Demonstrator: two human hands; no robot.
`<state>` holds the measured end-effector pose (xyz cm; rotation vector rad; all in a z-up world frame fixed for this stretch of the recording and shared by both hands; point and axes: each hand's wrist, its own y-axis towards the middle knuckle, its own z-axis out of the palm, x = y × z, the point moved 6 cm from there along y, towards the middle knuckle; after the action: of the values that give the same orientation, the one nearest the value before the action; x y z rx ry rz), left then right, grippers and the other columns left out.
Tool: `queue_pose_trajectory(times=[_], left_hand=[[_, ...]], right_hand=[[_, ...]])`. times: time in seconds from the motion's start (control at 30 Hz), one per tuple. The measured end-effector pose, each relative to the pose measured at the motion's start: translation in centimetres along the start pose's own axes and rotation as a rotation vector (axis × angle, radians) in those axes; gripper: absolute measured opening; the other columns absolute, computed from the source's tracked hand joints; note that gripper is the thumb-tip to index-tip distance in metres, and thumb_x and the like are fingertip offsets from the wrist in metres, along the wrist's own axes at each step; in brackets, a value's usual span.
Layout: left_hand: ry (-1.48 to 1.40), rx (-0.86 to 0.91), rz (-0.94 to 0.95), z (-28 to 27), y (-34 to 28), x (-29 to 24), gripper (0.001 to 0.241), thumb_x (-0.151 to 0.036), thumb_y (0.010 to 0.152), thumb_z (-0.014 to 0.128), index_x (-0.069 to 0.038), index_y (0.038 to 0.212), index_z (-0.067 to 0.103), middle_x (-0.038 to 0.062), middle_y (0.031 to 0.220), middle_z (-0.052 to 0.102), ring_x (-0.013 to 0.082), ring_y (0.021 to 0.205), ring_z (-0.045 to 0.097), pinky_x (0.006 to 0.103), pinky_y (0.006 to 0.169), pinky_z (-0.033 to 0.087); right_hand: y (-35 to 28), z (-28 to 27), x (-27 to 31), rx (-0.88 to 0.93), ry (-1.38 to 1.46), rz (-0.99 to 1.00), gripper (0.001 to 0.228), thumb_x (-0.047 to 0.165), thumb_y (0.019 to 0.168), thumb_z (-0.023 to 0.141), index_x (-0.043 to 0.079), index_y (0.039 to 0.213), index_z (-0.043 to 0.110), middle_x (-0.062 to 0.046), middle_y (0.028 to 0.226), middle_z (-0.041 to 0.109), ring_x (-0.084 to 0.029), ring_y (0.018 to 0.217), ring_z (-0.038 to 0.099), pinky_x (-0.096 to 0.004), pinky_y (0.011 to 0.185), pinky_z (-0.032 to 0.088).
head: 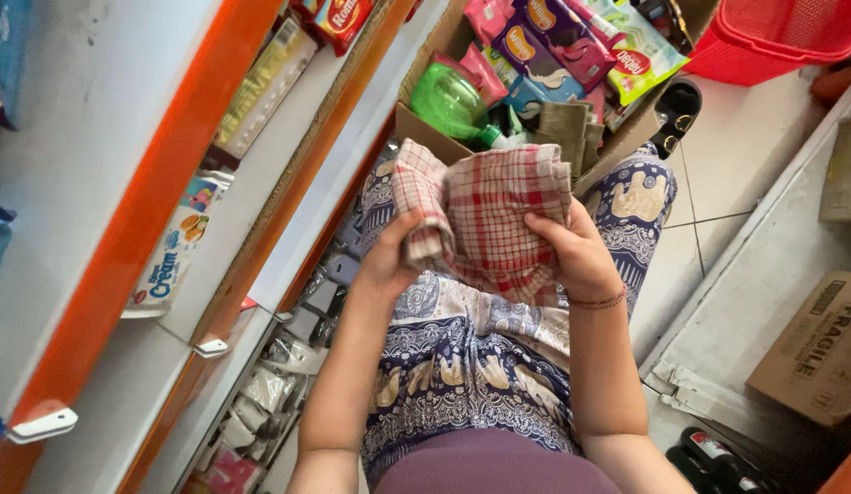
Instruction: The person wipes a shelf with a cloth and then uses a handheld scanner to scan individual snack packages from a box, placing them onto the shelf or back into the box.
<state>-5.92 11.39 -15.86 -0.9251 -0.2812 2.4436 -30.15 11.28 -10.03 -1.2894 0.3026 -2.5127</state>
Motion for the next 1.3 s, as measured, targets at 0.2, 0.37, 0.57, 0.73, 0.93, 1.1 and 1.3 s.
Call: queue_pose_trajectory(times=[0.2,0.37,0.57,0.73,0.93,1.1,1.3], left_hand=[[0.125,-0.118,0.112,-1.2,-2.6,-1.5,0.04,-0.033,0.106,0.046,0.0,0.121,0.062,0.02,0.116,0.066,0.031,0.106,0.064,0.0473,0.09,0.056],[1.153,-0.018,0.496,9.9,-7.3,-3.6,0.074,-0.064,0.105,0.025,-0.006,0.141,0.051,0.028,0.139,0.038,0.0416,0.126,0.039,0.0594,0.104,0.033],[1.991,-0.285,0.596,15.1,-8.6,-4.7,0.072,-0.068,0.098,0.044,-0.03,0.159,0.043,0.018,0.172,0.026,0.0369,0.159,0.023,0.0697,0.12,0.008],[1.243,-0.514,0.744,9.5,-12.6,-10.4,0.1,-0.039,0.075,0.083,-0.002,0.154,0.033,0.022,0.156,0.04,0.0365,0.144,0.043,0.0501,0.119,0.036],[0.887,-0.65,0.858,4.9,-21.8,-11.4,0.045,-0.017,0.088,0.078,0.002,0.125,0.06,0.02,0.117,0.068,0.0327,0.112,0.07,0.0393,0.115,0.051],[1.771,-1.451,1.466,3.1,-28.4,-14.0,0.066,-0.048,0.103,0.077,-0.023,0.148,0.036,0.013,0.171,0.029,0.039,0.16,0.03,0.0631,0.13,0.016],[2.126,-1.807,1.198,-0.1,-23.4,-17.8,0.077,-0.08,0.1,0.05,-0.042,0.163,0.025,0.014,0.17,0.007,0.0413,0.156,0.009,0.0777,0.12,0.001]], right_hand=[[-0.2,-0.2,0.3,-0.11,0.031,-0.024,0.031,0.002,0.101,0.056,-0.001,0.132,0.06,-0.014,0.128,0.069,-0.022,0.111,0.07,-0.036,0.093,0.059],[-0.8,2.8,0.4,-0.274,-0.049,0.0,0.037,0.018,0.112,0.058,0.001,0.144,0.051,-0.017,0.127,0.066,-0.027,0.095,0.062,-0.037,0.062,0.04],[0.6,3.5,-5.7,0.004,0.319,0.088,0.041,0.013,0.089,0.054,0.007,0.13,0.054,-0.007,0.119,0.074,-0.018,0.105,0.076,-0.033,0.092,0.061],[2.1,4.8,-9.2,0.455,0.522,0.053,0.031,-0.008,0.112,0.065,-0.003,0.142,0.059,-0.008,0.1,0.068,-0.013,0.08,0.065,-0.025,0.071,0.055],[2.0,21.0,-1.4,0.702,-0.384,-0.513,0.046,-0.006,0.093,0.072,0.0,0.135,0.058,-0.008,0.126,0.058,-0.015,0.115,0.056,-0.032,0.105,0.047],[1.1,29.5,0.6,0.71,-0.681,-0.786,0.038,-0.003,0.097,0.069,0.004,0.133,0.059,-0.013,0.134,0.058,-0.022,0.126,0.058,-0.033,0.11,0.047],[1.1,34.4,-0.2,0.675,-1.047,-1.244,0.038,0.0,0.095,0.063,0.005,0.133,0.063,-0.016,0.142,0.057,-0.038,0.14,0.05,-0.054,0.125,0.031]])
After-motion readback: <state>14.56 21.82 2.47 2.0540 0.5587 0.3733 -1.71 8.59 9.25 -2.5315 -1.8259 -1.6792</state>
